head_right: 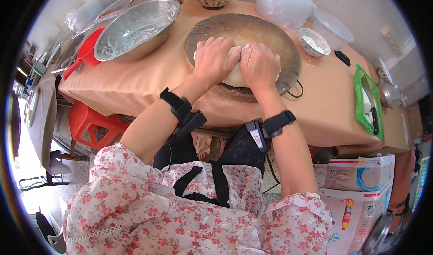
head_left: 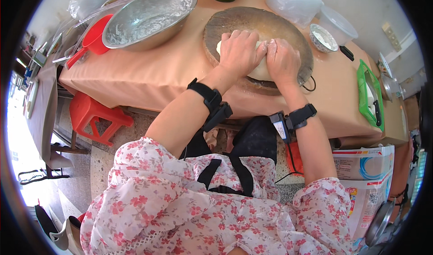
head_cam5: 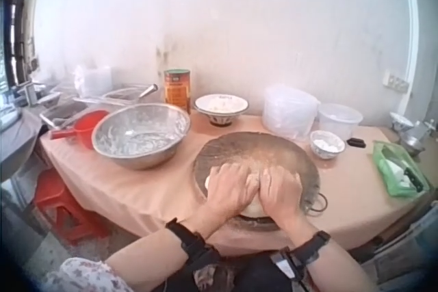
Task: The recorder is kneading a large piece of white dough on a wooden cutting board.
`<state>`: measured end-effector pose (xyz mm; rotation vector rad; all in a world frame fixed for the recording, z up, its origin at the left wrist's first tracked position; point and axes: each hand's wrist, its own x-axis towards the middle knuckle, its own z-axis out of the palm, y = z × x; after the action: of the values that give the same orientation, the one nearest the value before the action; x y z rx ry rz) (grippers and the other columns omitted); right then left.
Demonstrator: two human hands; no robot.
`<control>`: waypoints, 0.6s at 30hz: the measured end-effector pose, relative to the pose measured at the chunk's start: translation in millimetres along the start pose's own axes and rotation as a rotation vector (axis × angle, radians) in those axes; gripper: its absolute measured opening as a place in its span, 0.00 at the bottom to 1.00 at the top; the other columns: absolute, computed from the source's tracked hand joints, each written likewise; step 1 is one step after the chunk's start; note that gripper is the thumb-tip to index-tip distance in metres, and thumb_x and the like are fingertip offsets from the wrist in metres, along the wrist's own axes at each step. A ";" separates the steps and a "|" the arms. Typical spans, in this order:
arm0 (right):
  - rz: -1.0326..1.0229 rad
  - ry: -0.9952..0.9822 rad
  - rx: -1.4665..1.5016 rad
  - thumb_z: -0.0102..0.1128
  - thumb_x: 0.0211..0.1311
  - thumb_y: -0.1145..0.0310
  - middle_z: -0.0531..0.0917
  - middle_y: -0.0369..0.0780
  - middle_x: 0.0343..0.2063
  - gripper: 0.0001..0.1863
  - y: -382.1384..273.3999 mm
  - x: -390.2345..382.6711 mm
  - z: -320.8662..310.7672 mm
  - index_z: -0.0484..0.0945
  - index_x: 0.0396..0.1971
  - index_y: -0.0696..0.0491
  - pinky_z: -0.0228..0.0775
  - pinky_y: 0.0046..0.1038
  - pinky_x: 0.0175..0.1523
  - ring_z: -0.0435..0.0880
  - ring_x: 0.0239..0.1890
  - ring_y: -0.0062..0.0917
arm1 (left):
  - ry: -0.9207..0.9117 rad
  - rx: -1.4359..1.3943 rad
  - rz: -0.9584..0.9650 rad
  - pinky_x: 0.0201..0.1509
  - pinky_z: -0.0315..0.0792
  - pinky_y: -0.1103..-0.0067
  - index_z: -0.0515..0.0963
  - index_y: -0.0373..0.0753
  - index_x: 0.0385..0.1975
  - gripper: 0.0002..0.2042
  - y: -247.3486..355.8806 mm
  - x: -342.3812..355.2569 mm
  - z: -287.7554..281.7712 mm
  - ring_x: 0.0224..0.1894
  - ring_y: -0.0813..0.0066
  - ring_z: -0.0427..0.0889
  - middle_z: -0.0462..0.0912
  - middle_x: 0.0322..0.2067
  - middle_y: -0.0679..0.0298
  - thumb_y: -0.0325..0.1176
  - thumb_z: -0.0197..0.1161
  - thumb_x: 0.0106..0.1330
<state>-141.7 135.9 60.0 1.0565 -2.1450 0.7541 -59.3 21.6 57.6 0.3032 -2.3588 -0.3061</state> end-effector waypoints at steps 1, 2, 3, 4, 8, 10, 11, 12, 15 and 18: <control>-0.001 0.001 -0.001 0.49 0.63 0.62 0.80 0.44 0.24 0.14 -2.5 -4.9 -3.6 0.79 0.24 0.53 0.66 0.43 0.38 0.79 0.30 0.43 | 0.085 0.004 0.053 0.46 0.65 0.63 0.78 0.44 0.35 0.13 0.3 -5.9 -1.4 0.41 0.60 0.77 0.81 0.33 0.62 0.45 0.55 0.63; -0.054 0.052 0.032 0.50 0.62 0.63 0.79 0.42 0.25 0.11 -5.7 -10.2 -7.5 0.78 0.26 0.52 0.65 0.42 0.38 0.79 0.31 0.41 | 0.086 0.003 0.054 0.46 0.65 0.63 0.78 0.44 0.35 0.13 0.4 -12.1 -2.8 0.41 0.60 0.77 0.81 0.33 0.62 0.45 0.55 0.63; -0.108 0.103 0.064 0.52 0.62 0.65 0.78 0.40 0.26 0.09 -7.8 -15.2 -11.5 0.78 0.27 0.52 0.64 0.41 0.38 0.78 0.31 0.38 | 0.153 -0.008 0.099 0.48 0.64 0.64 0.77 0.44 0.36 0.13 0.3 -18.7 -4.2 0.44 0.61 0.76 0.79 0.35 0.63 0.46 0.56 0.63; -0.107 0.104 0.061 0.52 0.62 0.65 0.78 0.40 0.26 0.09 -8.9 -20.2 -16.2 0.78 0.27 0.52 0.64 0.41 0.38 0.78 0.31 0.38 | 0.220 -0.020 0.146 0.50 0.63 0.64 0.77 0.45 0.38 0.13 1.5 -25.3 -6.4 0.46 0.62 0.75 0.78 0.38 0.64 0.46 0.57 0.62; -0.164 0.026 0.137 0.56 0.59 0.62 0.77 0.39 0.27 0.08 -12.1 -24.8 -38.2 0.76 0.29 0.51 0.63 0.40 0.40 0.77 0.33 0.37 | 0.279 0.033 0.147 0.52 0.62 0.64 0.76 0.45 0.40 0.14 5.0 -47.2 -14.0 0.49 0.62 0.72 0.76 0.42 0.64 0.47 0.58 0.62; -0.136 -0.084 0.131 0.57 0.59 0.61 0.77 0.39 0.27 0.09 -11.7 -22.9 -41.1 0.76 0.29 0.51 0.64 0.39 0.40 0.77 0.33 0.37 | 0.306 0.037 0.101 0.53 0.62 0.64 0.77 0.46 0.41 0.15 5.1 -51.7 -16.5 0.50 0.62 0.72 0.75 0.43 0.64 0.48 0.61 0.60; -0.132 -0.049 0.077 0.57 0.59 0.59 0.78 0.39 0.26 0.11 -10.0 -22.1 -37.9 0.76 0.29 0.51 0.65 0.39 0.39 0.78 0.33 0.38 | 0.306 0.035 0.103 0.53 0.62 0.64 0.77 0.46 0.41 0.15 3.6 -51.8 -16.4 0.50 0.62 0.72 0.75 0.43 0.64 0.48 0.61 0.60; -0.129 -0.013 0.025 0.57 0.59 0.57 0.80 0.39 0.26 0.12 -9.4 -21.9 -36.1 0.77 0.30 0.51 0.66 0.40 0.38 0.80 0.32 0.38 | 0.273 -0.032 0.091 0.52 0.63 0.65 0.77 0.47 0.41 0.16 0.7 -51.2 -15.8 0.50 0.61 0.72 0.76 0.42 0.64 0.49 0.62 0.59; 0.039 -0.114 0.117 0.54 0.62 0.55 0.83 0.41 0.25 0.14 -12.2 -21.7 -37.3 0.77 0.28 0.52 0.69 0.42 0.37 0.82 0.31 0.40 | 0.228 -0.100 0.062 0.49 0.63 0.67 0.77 0.47 0.40 0.17 -0.6 -42.7 -17.2 0.47 0.62 0.72 0.76 0.40 0.65 0.49 0.65 0.57; 0.040 -0.159 0.086 0.52 0.64 0.55 0.84 0.44 0.25 0.16 -7.5 -16.6 -39.6 0.77 0.26 0.53 0.70 0.42 0.37 0.83 0.31 0.42 | 0.233 -0.093 0.092 0.45 0.63 0.69 0.78 0.46 0.36 0.15 0.4 -35.7 -15.6 0.43 0.63 0.73 0.76 0.37 0.66 0.49 0.66 0.55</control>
<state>-116.4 168.2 74.9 1.1551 -2.2914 0.8111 -23.2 30.8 46.0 0.1747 -2.1153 -0.3179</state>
